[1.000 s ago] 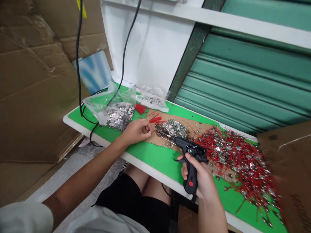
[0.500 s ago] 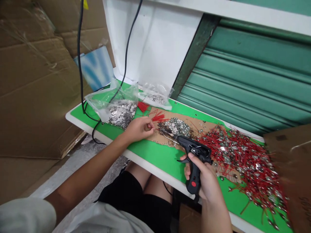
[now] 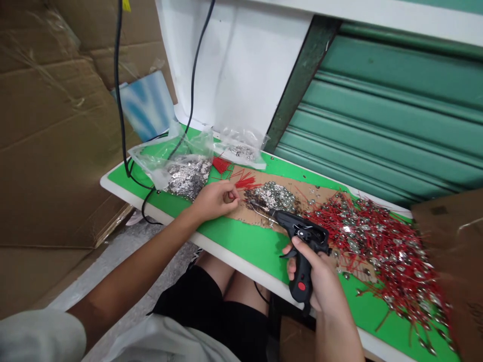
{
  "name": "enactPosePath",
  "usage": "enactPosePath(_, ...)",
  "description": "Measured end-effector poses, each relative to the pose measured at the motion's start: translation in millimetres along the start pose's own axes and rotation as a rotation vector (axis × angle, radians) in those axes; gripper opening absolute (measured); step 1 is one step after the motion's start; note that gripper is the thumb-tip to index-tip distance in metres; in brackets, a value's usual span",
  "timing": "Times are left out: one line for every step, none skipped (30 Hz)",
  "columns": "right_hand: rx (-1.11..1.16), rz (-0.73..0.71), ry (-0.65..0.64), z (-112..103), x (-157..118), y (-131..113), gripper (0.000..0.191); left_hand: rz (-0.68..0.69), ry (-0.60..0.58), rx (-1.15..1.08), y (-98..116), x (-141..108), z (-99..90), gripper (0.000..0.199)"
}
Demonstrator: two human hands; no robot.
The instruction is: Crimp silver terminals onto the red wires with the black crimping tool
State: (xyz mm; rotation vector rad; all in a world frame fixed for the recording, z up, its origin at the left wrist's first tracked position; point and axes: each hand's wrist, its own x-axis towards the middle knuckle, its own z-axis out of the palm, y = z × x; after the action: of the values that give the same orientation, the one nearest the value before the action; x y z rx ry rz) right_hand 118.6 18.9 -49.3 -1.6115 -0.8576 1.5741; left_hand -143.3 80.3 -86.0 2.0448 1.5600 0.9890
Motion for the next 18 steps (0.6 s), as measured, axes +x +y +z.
enactPosePath(-0.003,0.001,0.002,0.4,-0.7,-0.5,0.037,-0.001,0.0,-0.005,-0.3,0.0,0.2,0.004)
enactPosePath(-0.003,0.0,0.003,0.6,-0.9,-0.6,0.037,-0.001,-0.001,-0.008,-0.5,-0.1,0.4,0.004)
enactPosePath(-0.003,-0.003,0.003,0.4,-0.6,-0.4,0.036,-0.002,-0.002,-0.012,-0.6,-0.2,0.4,0.005)
enactPosePath(-0.003,-0.008,0.001,-0.1,0.2,0.2,0.036,-0.001,-0.003,-0.013,-0.6,-0.4,0.3,0.005)
enactPosePath(-0.004,-0.014,-0.001,-0.8,1.4,1.0,0.037,0.001,-0.002,-0.014,-0.6,-0.5,0.2,0.005)
enactPosePath(-0.005,-0.016,-0.002,-1.6,2.8,2.1,0.039,0.003,-0.002,-0.015,-0.5,-0.8,0.0,0.006)
enactPosePath(-0.007,-0.012,-0.004,-2.5,4.3,3.3,0.041,0.004,-0.002,-0.017,-0.3,-1.0,-0.3,0.006)
enactPosePath(-0.01,-0.006,-0.006,-3.3,5.7,4.3,0.044,0.005,-0.002,-0.022,-0.2,-1.2,-0.5,0.005)
enactPosePath(-0.014,-0.001,-0.007,-3.8,6.6,5.1,0.046,0.005,0.0,-0.026,-0.1,-1.3,-0.6,0.005)
enactPosePath(-0.018,0.002,-0.007,-4.1,6.9,5.6,0.048,0.003,0.001,-0.029,0.1,-1.4,-0.7,0.005)
enactPosePath(-0.021,0.0,-0.004,-4.0,6.7,5.7,0.048,0.001,0.001,-0.03,0.2,-1.4,-0.7,0.005)
enactPosePath(-0.023,-0.009,-0.001,-3.6,6.0,5.4,0.047,0.002,0.001,-0.028,0.4,-1.3,-0.7,0.004)
enactPosePath(-0.026,-0.023,0.003,-3.0,4.9,4.8,0.046,0.004,0.001,-0.023,0.7,-1.2,-0.6,0.004)
enactPosePath(-0.031,-0.032,0.004,-2.3,3.7,4.0,0.044,0.006,0.002,-0.015,0.9,-0.9,-0.5,0.004)
enactPosePath(-0.037,-0.036,0.001,-1.8,2.7,3.2,0.043,0.005,0.003,-0.006,1.2,-0.7,-0.3,0.005)
enactPosePath(-0.043,-0.038,-0.004,-1.6,2.0,2.4,0.043,0.003,0.003,0.002,1.5,-0.4,-0.2,0.005)
enactPosePath(-0.048,-0.036,-0.01,-1.7,1.8,1.8,0.042,-0.004,0.002,0.005,1.8,-0.2,-0.1,0.006)
enactPosePath(-0.051,-0.032,-0.015,-2.2,1.9,1.5,0.042,-0.012,-0.001,0.004,2.0,-0.1,0.0,0.006)
